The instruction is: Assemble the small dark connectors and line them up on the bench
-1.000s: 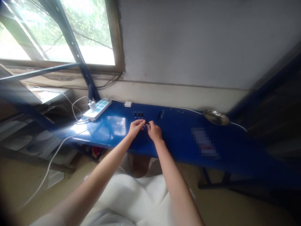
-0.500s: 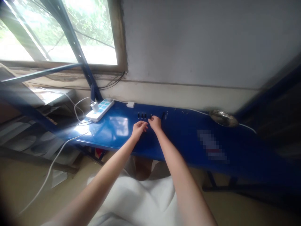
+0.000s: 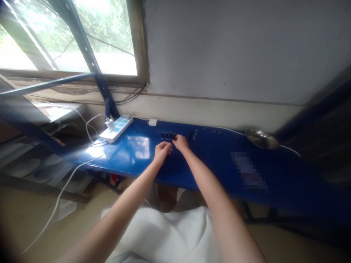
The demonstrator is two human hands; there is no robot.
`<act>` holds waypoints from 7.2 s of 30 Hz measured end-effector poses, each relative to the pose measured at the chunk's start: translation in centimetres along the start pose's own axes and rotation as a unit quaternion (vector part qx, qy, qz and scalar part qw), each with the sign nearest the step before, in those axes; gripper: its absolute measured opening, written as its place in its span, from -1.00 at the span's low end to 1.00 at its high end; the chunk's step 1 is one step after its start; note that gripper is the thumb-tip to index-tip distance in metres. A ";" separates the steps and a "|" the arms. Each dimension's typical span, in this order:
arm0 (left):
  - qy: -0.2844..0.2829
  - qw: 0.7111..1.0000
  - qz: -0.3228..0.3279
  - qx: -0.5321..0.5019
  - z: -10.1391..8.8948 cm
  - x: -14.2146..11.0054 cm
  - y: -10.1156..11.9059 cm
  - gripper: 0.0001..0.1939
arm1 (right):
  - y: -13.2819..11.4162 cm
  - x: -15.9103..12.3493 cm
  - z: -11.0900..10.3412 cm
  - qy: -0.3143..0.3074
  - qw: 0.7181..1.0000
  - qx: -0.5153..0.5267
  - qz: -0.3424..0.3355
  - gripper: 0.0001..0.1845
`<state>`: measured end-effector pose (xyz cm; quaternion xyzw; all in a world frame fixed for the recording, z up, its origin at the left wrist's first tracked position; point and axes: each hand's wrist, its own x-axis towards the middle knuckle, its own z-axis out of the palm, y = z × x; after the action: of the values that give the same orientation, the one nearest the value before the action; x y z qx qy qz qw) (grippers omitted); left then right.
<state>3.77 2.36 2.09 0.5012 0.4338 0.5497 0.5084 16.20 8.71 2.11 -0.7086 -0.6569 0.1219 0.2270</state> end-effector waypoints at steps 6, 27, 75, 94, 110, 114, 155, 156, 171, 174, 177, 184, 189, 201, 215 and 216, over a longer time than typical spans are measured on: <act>-0.005 1.000 0.001 0.004 0.0 0.0 0.2 -0.80 | -0.1 -1.1 -2.5 -0.073 0.997 0.010 -0.001 -0.68; -0.021 0.999 -0.002 0.036 0.2 -0.2 0.3 -0.79 | 8.9 -0.4 -5.2 0.044 0.994 0.002 0.097 -0.77; -0.026 0.998 0.005 0.056 0.1 -0.6 0.6 -0.79 | 6.5 -0.1 -1.8 0.197 0.974 0.023 -0.106 -0.93; -0.128 0.914 0.280 0.266 0.6 -1.1 0.1 -0.59 | 1.1 -8.1 -1.1 0.321 0.917 0.176 -0.157 -0.92; -0.077 0.957 0.181 0.215 0.4 -0.3 -1.0 -0.86 | 0.5 -9.1 -0.7 0.255 0.929 0.153 -0.219 -0.87; -0.080 0.970 0.156 0.166 0.3 -0.5 -0.7 -0.76 | 0.6 -9.1 -0.8 0.248 0.926 0.170 -0.229 -0.87; 0.020 0.972 0.168 0.163 0.4 -0.6 -0.8 -0.84 | 2.0 -8.0 0.4 0.228 0.967 -0.037 -0.107 -0.91; 0.022 0.971 0.171 0.165 0.4 -0.6 -0.7 -0.84 | 2.0 -8.0 0.4 0.227 0.967 -0.039 -0.108 -0.91; -0.009 0.936 0.242 0.256 0.5 -1.4 0.0 -0.64 | 1.6 -8.2 0.1 0.202 0.972 -0.069 -0.102 -0.91; -0.048 0.923 0.263 0.276 0.6 -1.6 0.2 -0.66 | 1.6 -8.3 0.0 0.200 0.973 -0.050 -0.103 -0.92; -0.072 0.920 0.254 0.291 0.6 -1.6 0.2 -0.67 | 1.7 -8.3 0.0 0.205 0.973 -0.028 -0.104 -0.94; -0.066 0.918 0.248 0.301 0.6 -1.4 0.1 -0.75 | 1.5 -8.4 -0.2 0.194 0.975 -0.028 -0.102 -0.92; -0.057 0.921 0.247 0.295 0.6 -1.4 0.1 -0.74 | 1.1 -8.6 -0.5 0.180 0.977 -0.030 -0.108 -0.88; 0.054 0.991 0.071 0.096 0.0 -0.5 0.1 -0.72 | 2.1 -3.7 -0.3 0.091 0.992 0.074 0.040 -0.88; 0.046 0.992 0.055 0.100 0.0 -0.7 0.1 -0.71 | 0.6 -0.3 -0.6 0.007 0.998 -0.010 0.068 -0.84; 0.047 0.992 0.055 0.101 0.0 -0.7 0.1 -0.71 | 0.5 -0.3 -0.7 -0.001 0.998 -0.017 0.068 -0.84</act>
<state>3.72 1.70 2.12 0.5466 0.4823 0.5530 0.4035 16.95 8.31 2.42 -0.7554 -0.6091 0.1263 0.2057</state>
